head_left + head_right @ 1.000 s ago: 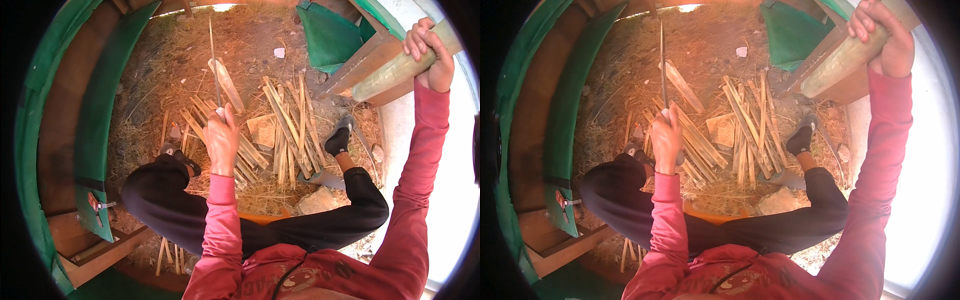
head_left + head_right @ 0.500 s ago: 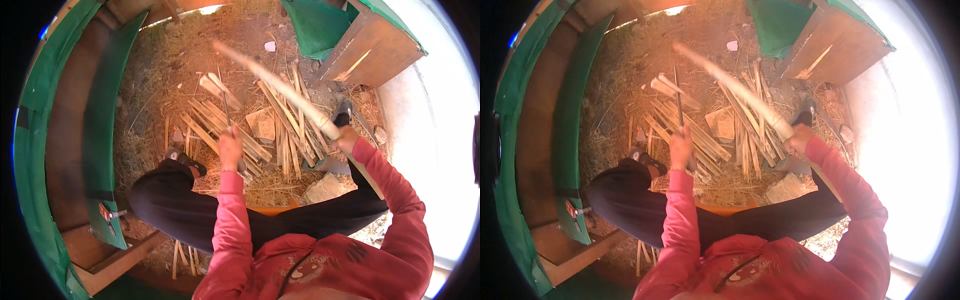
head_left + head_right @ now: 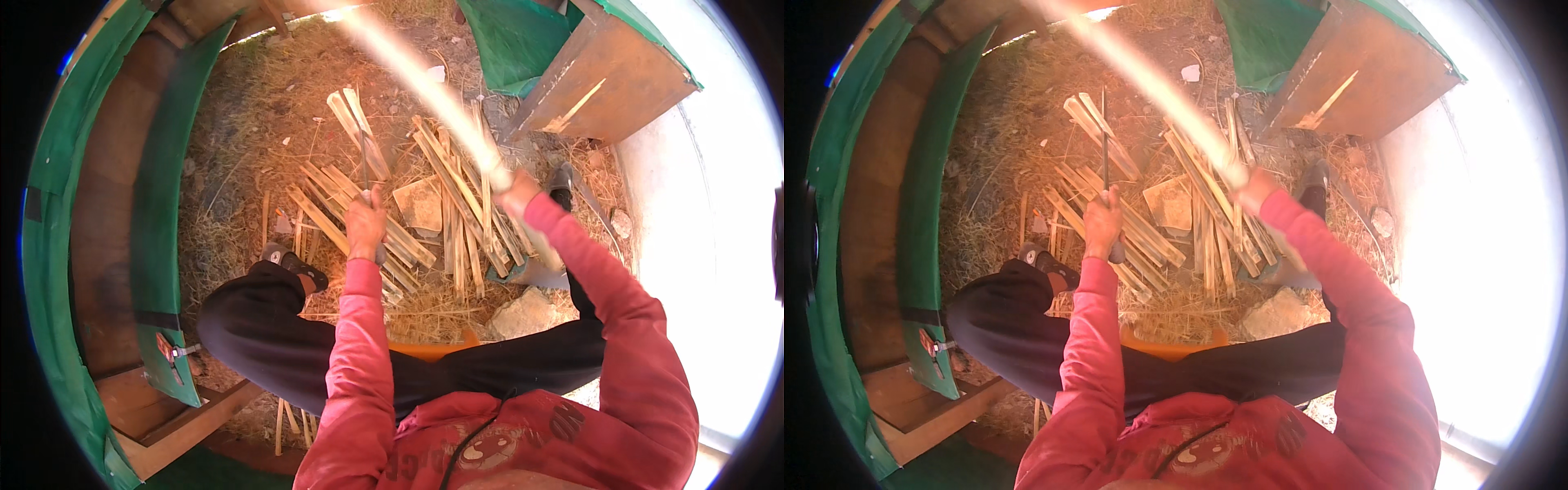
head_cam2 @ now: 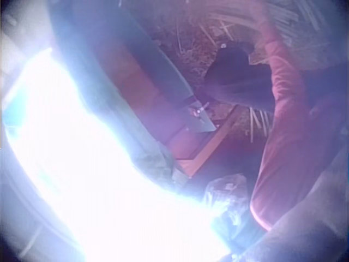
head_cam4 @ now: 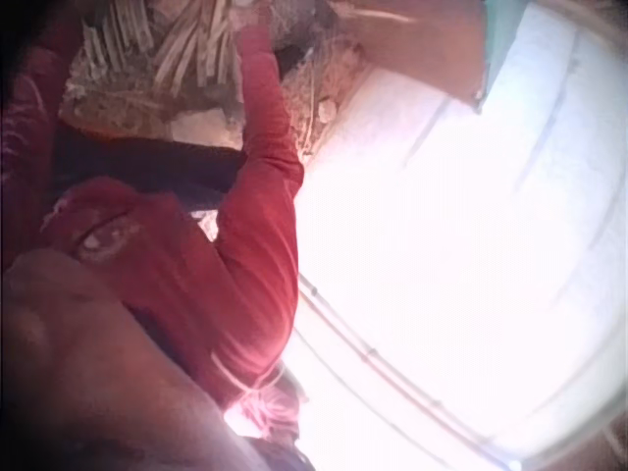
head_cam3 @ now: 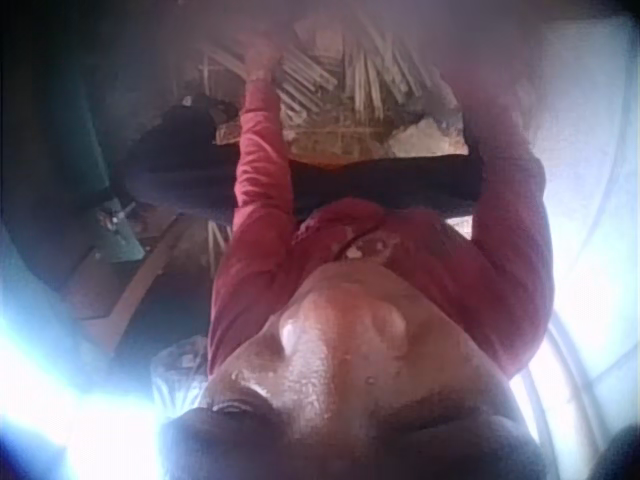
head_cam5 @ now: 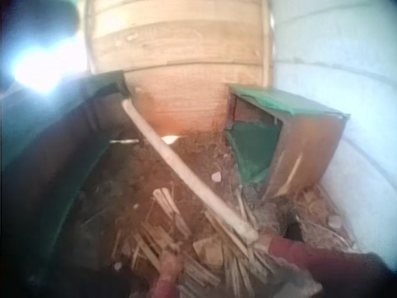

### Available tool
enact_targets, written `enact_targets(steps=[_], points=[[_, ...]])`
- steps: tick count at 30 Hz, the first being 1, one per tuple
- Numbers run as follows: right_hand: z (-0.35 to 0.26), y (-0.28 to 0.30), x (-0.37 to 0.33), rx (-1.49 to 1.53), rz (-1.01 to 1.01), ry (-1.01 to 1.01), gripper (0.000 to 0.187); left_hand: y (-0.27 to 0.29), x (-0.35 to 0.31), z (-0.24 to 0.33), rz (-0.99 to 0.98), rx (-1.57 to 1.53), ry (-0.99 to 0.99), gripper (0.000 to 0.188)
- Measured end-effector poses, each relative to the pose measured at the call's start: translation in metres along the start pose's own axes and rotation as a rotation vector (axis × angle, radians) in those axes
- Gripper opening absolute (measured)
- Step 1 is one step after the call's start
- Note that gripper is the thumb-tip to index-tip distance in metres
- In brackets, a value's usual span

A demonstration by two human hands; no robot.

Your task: The person sits on a small stool and repeatedly splits thin wooden sticks using a machete. They pick up a stick, position it vertically, and strike it with the machete to split it into smaller pieces, which are then dropped onto a growing pile on the ground.

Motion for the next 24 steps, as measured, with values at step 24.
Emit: enact_targets(steps=[24], points=[[0.143, -0.092, 0.036, -0.290, 0.109, -0.103, 0.063, -0.043, 0.068, -0.064, -0.141, 0.254, 0.057, 0.051]])
Point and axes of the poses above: each hand's wrist, its own x-axis towards the middle knuckle, its own y-axis out of the back of the hand, z = x × y, the point moved 1 cm from there along x, towards the middle knuckle, and after that the axes turned 1 degree about -z, right-handed, at the moved point
